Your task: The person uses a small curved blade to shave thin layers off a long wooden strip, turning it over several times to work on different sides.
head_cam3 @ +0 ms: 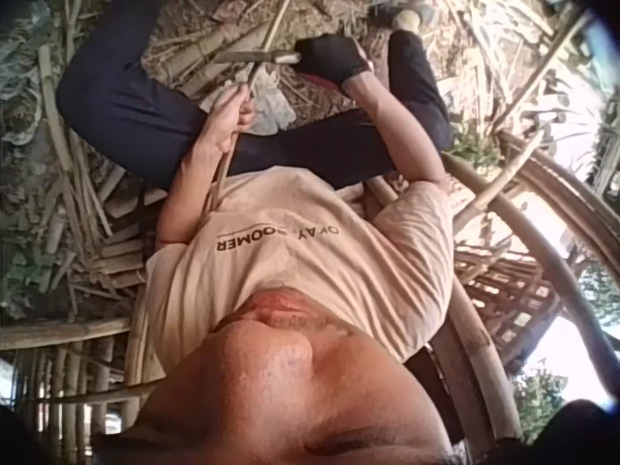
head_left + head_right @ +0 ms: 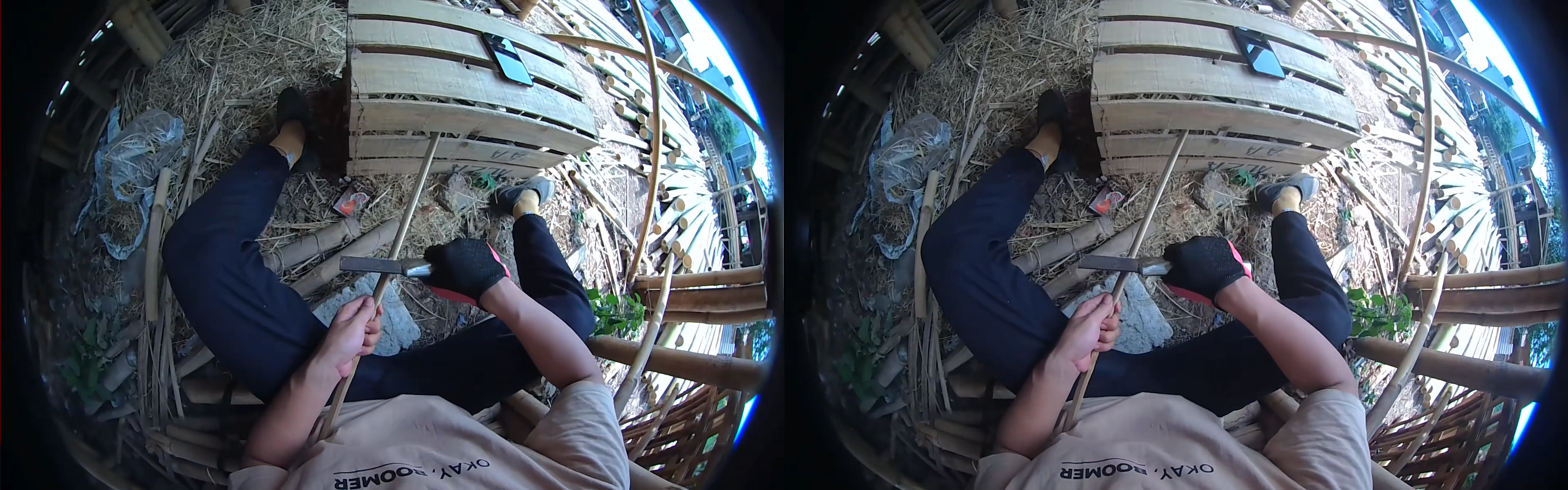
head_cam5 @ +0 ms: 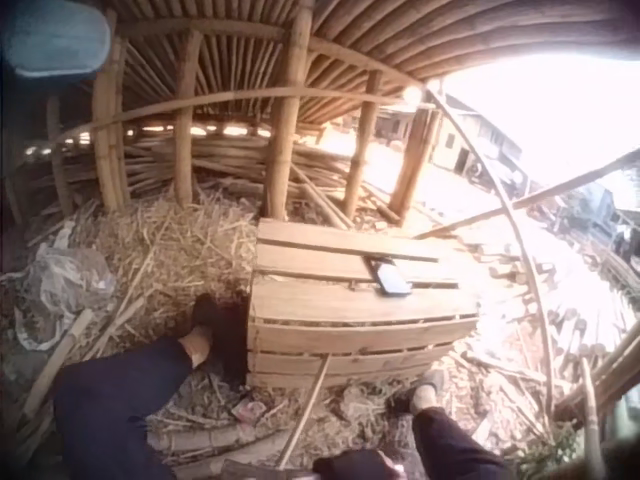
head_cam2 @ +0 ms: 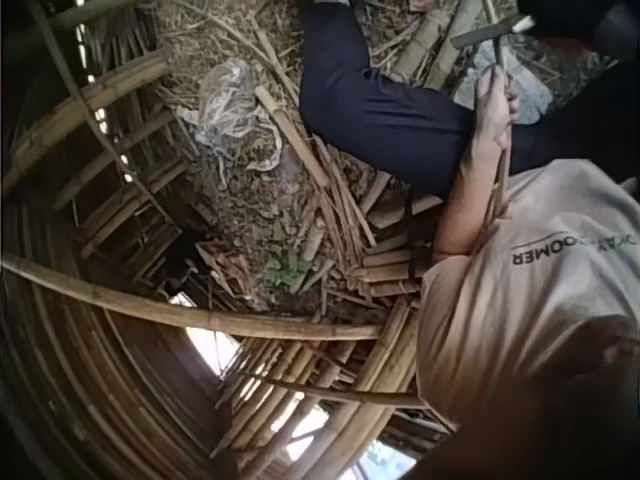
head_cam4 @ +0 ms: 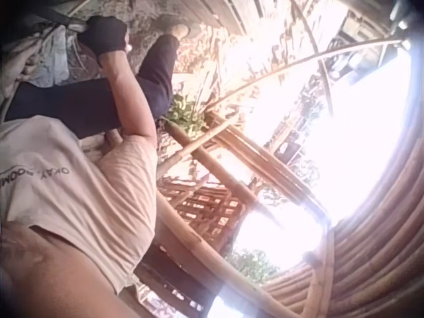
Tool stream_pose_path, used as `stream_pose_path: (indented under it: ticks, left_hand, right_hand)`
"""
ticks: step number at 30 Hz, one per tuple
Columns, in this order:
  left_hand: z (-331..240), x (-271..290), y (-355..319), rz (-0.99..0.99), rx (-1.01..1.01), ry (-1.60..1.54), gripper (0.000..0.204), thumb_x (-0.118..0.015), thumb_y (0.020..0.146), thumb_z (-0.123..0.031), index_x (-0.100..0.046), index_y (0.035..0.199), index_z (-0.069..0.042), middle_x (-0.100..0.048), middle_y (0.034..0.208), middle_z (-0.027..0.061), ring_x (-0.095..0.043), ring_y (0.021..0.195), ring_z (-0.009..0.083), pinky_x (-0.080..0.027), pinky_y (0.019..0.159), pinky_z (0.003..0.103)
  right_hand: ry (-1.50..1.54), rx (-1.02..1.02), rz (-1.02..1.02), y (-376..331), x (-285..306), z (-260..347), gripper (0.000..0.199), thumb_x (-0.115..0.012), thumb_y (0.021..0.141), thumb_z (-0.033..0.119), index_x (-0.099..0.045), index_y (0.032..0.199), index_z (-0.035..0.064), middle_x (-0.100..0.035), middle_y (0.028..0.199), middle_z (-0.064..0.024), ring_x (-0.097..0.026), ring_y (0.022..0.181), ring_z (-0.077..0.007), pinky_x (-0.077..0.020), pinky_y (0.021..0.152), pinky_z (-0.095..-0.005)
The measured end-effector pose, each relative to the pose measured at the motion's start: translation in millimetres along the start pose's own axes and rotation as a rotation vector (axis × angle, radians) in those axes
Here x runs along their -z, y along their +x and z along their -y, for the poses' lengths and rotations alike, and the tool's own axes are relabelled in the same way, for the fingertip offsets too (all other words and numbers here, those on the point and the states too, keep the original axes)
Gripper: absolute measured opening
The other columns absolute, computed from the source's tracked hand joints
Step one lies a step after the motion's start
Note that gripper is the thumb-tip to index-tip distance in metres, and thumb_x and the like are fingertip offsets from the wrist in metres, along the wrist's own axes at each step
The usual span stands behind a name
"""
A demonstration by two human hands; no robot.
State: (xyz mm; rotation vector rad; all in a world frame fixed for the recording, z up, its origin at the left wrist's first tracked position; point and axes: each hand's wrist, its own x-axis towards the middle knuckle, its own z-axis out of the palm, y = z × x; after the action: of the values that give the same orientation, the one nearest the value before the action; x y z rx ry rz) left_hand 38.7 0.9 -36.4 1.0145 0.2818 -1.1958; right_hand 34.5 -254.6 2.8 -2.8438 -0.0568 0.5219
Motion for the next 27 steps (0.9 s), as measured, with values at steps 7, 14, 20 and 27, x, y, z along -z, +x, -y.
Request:
stream_pose_path:
  ticks: [7,14,20,27]
  left_hand:
    - [2,0,-4,-0.114,0.000,0.132,0.027,-0.040,0.112,-0.032,-0.049,0.097,-0.012,-0.033,0.066,-0.0087,-0.025,0.047,0.0000,-0.020,0.040,0.019]
    - [-5,7,-3,-0.028,0.030,0.018,0.025,-0.042,0.112,-0.032,-0.051,0.100,-0.012,-0.029,0.066,-0.0089,-0.021,0.048,0.0006,-0.019,0.041,0.019]
    - [-6,7,-2,-0.021,0.015,0.026,0.024,-0.042,0.112,-0.032,-0.051,0.101,-0.013,-0.028,0.066,-0.0090,-0.021,0.049,0.0006,-0.019,0.041,0.019]
    - [-7,13,-9,0.028,0.056,-0.042,0.023,-0.041,0.112,-0.031,-0.050,0.101,-0.013,-0.028,0.066,-0.0087,-0.022,0.049,0.0009,-0.020,0.040,0.019]
  right_hand:
    - [0.132,-0.219,-0.064,8,-26,-26,0.022,-0.068,0.081,0.030,-0.075,0.093,0.0133,-0.073,0.083,-0.0168,-0.072,0.082,-0.0381,-0.0573,0.076,-0.0480]
    - [0.026,-0.297,-0.131,17,-11,-47,0.018,-0.067,0.080,0.029,-0.076,0.089,0.0155,-0.074,0.083,-0.0151,-0.073,0.082,-0.0352,-0.0579,0.075,-0.0469]
    - [0.034,-0.345,-0.099,27,-20,-48,0.018,-0.067,0.078,0.025,-0.078,0.089,0.0178,-0.076,0.087,-0.0127,-0.075,0.084,-0.0319,-0.0585,0.074,-0.0450]
    - [0.029,-0.408,-0.232,29,-10,-53,0.020,-0.063,0.081,0.027,-0.077,0.090,0.0165,-0.075,0.087,-0.0142,-0.074,0.084,-0.0339,-0.0582,0.076,-0.0461]
